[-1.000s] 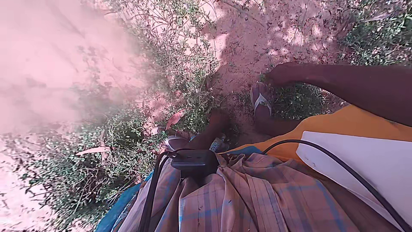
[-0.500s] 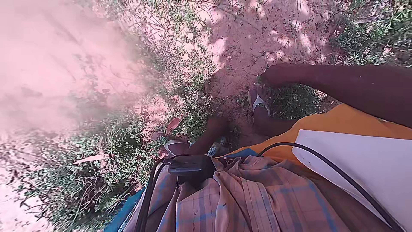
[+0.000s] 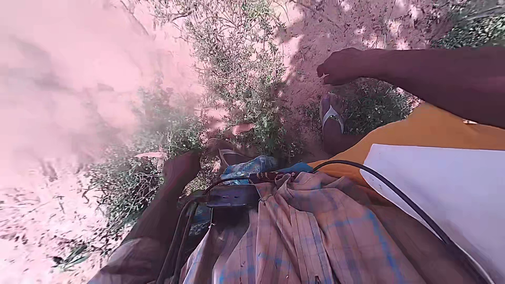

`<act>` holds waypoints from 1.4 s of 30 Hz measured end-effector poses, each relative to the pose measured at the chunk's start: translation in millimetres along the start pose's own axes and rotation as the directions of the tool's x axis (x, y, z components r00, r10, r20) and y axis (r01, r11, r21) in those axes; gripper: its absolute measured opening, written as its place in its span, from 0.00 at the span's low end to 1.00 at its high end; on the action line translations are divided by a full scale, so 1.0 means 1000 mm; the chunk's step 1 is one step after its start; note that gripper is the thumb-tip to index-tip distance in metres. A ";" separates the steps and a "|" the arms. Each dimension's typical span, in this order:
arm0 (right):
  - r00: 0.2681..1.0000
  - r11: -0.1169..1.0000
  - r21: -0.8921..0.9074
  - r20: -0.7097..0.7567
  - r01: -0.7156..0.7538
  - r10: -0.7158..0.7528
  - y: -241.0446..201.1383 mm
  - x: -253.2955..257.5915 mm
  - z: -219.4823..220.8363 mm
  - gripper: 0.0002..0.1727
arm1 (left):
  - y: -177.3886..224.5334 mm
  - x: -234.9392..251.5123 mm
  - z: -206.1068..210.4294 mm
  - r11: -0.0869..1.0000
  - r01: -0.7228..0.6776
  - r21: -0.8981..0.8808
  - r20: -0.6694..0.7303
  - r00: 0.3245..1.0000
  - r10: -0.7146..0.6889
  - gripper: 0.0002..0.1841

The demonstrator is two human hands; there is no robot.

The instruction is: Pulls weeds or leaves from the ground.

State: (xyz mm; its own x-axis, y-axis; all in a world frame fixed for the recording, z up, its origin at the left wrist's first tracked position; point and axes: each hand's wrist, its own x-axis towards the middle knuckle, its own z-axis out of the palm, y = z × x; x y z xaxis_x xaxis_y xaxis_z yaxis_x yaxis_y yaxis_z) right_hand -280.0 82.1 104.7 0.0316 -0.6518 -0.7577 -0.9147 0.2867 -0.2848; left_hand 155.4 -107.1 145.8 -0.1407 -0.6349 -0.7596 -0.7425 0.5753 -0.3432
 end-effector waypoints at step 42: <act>0.988 0.997 -0.050 0.137 -0.065 0.071 0.030 0.002 0.036 0.16 | 0.105 0.060 0.052 0.936 -0.351 -0.036 -0.178 0.924 0.340 0.12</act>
State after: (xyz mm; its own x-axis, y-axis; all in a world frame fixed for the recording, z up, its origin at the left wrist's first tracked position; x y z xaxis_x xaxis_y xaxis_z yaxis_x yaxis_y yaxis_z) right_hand -292.7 114.6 73.4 0.0217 -0.5271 -0.8495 -0.9339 0.2925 -0.2054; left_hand 102.8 -57.6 35.4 -0.4984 -0.4827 -0.7202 -0.6690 0.7425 -0.0347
